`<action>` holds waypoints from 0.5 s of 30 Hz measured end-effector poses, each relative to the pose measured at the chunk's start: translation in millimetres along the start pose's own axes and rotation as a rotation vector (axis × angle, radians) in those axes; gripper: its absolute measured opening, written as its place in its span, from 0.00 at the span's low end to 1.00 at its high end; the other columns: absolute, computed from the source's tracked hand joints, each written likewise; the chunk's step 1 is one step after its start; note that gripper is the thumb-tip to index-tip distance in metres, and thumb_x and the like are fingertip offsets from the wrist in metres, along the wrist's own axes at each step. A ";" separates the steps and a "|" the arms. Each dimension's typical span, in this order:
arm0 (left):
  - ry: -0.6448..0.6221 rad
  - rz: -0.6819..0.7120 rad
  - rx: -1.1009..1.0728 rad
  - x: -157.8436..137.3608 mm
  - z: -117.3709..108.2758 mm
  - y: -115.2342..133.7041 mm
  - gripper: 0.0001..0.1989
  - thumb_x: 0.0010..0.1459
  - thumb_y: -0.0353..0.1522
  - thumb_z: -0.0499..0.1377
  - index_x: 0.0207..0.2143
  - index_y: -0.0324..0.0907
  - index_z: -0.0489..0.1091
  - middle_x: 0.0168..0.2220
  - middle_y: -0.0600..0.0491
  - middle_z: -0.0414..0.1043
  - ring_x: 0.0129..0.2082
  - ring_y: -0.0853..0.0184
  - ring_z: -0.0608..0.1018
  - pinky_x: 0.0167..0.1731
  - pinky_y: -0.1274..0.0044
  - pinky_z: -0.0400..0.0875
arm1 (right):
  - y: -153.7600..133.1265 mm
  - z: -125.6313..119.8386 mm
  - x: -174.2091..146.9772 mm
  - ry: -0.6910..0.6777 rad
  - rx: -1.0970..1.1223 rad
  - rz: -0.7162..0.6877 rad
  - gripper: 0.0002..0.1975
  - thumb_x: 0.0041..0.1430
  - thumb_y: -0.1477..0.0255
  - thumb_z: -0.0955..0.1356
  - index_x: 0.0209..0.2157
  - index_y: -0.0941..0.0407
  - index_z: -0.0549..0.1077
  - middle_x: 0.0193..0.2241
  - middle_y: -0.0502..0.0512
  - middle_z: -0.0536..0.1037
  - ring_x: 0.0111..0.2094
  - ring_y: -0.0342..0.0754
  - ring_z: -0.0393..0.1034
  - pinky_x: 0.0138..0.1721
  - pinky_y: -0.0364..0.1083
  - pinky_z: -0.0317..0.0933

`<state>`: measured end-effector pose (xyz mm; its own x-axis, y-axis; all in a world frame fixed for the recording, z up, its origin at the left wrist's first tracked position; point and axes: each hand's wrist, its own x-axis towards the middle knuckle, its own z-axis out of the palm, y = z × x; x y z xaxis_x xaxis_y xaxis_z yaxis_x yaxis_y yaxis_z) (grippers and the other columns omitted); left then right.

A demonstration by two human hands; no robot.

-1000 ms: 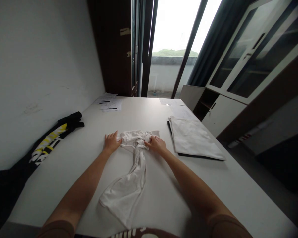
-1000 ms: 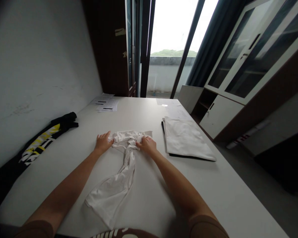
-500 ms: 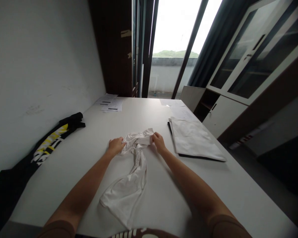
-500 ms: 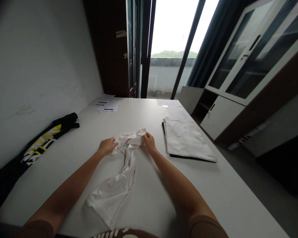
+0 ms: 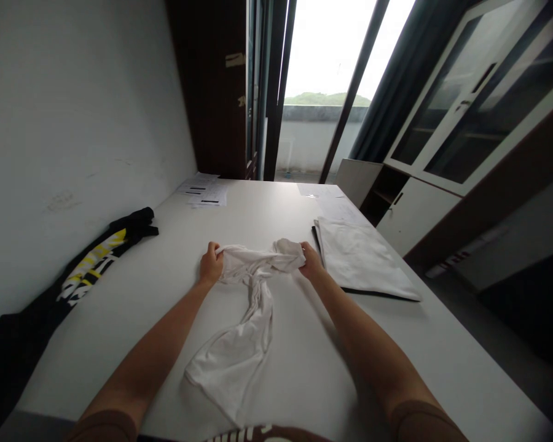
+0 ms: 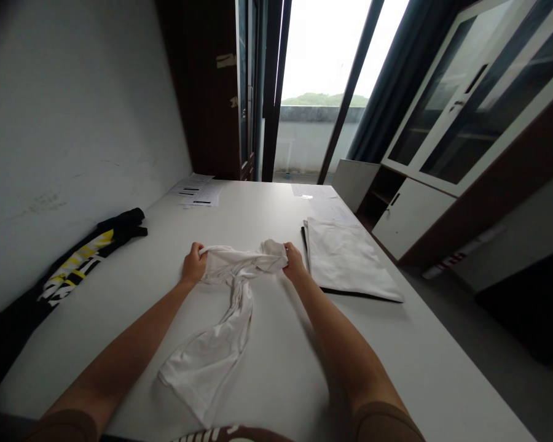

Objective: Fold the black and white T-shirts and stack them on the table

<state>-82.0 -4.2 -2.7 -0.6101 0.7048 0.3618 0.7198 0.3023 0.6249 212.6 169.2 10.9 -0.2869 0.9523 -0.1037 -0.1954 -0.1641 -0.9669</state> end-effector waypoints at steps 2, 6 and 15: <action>0.035 0.000 -0.088 1.8 2.4 -3.7 0.07 0.65 0.31 0.55 0.46 0.47 0.65 0.40 0.51 0.77 0.40 0.61 0.79 0.38 0.75 0.66 | -2.5 -4.4 0.8 -0.044 -0.051 0.027 0.15 0.54 0.55 0.67 0.30 0.52 0.67 0.21 0.48 0.71 0.25 0.48 0.68 0.27 0.45 0.62; 0.042 -0.005 -0.125 6.4 2.0 -5.8 0.06 0.64 0.35 0.54 0.42 0.46 0.68 0.31 0.55 0.73 0.32 0.63 0.76 0.34 0.77 0.64 | -5.3 -14.7 0.6 -0.058 -0.672 -0.048 0.20 0.52 0.51 0.71 0.30 0.54 0.73 0.26 0.52 0.76 0.33 0.51 0.71 0.33 0.45 0.61; 0.128 0.032 -0.105 24.0 -55.4 1.7 0.18 0.68 0.44 0.48 0.29 0.44 0.65 0.22 0.58 0.59 0.25 0.68 0.65 0.29 0.78 0.57 | -34.4 -29.4 -13.4 -0.002 -1.094 -0.314 0.04 0.57 0.70 0.71 0.30 0.54 0.73 0.28 0.53 0.76 0.36 0.50 0.70 0.38 0.46 0.57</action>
<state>-113.8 -22.2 45.3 -0.6293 0.6234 0.4641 0.7054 0.2075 0.6777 250.7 169.7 38.7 -0.3715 0.9111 0.1788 0.6638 0.3953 -0.6350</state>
